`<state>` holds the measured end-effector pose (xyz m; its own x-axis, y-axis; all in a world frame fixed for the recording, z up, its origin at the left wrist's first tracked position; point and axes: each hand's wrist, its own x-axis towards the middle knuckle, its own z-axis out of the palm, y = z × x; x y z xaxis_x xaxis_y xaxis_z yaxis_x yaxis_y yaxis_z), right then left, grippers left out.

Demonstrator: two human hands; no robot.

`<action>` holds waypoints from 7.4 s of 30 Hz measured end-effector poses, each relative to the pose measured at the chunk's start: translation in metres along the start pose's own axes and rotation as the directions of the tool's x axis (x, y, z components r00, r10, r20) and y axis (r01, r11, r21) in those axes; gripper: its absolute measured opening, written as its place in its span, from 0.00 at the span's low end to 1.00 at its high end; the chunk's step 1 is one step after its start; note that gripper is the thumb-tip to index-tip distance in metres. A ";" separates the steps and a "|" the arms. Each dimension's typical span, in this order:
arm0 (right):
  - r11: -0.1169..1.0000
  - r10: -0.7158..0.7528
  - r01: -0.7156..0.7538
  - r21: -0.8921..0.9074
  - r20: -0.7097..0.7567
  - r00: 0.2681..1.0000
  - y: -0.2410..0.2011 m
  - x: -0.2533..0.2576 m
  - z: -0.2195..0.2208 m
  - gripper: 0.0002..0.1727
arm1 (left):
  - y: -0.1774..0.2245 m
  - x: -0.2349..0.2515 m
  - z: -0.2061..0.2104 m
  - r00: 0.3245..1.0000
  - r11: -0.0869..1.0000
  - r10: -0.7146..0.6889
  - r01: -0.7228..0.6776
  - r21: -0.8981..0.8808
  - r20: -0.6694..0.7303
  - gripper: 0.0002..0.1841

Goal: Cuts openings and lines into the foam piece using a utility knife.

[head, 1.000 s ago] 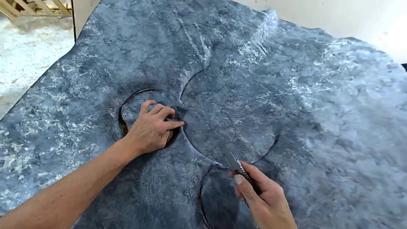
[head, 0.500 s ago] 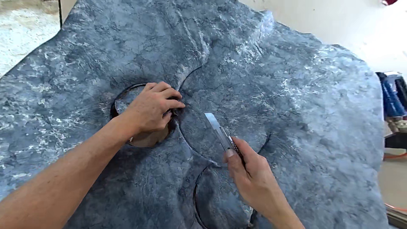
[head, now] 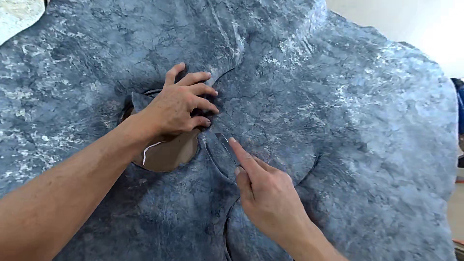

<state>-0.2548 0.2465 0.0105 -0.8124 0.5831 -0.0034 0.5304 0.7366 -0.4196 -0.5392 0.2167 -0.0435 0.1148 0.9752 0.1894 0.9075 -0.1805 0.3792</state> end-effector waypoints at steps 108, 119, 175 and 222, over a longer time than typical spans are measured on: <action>0.946 0.095 0.028 -0.324 0.359 0.928 -0.034 -0.003 -0.007 0.40 | 0.023 -0.023 0.003 0.980 0.992 -0.118 0.124 -0.028 0.159 0.18; 0.933 0.040 0.120 -0.339 0.428 0.903 -0.021 -0.011 -0.016 0.43 | 0.022 -0.023 0.003 0.979 0.991 -0.120 0.127 -0.030 0.165 0.19; 0.818 -0.274 0.499 -0.286 0.569 0.775 0.068 -0.040 -0.059 0.44 | 0.020 -0.024 0.004 0.985 0.994 -0.103 0.108 -0.029 0.142 0.22; 0.993 0.008 0.004 -0.115 0.103 0.995 0.102 -0.160 -0.106 0.23 | 0.299 -0.106 0.074 0.890 0.856 -0.441 0.456 0.243 -0.115 0.22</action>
<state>-0.0449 0.2650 0.0646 -0.8288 0.5504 -0.1004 0.5515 0.7734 -0.3125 -0.2505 0.0685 -0.0176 -0.3448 0.9327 0.1058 0.9276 0.3213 0.1906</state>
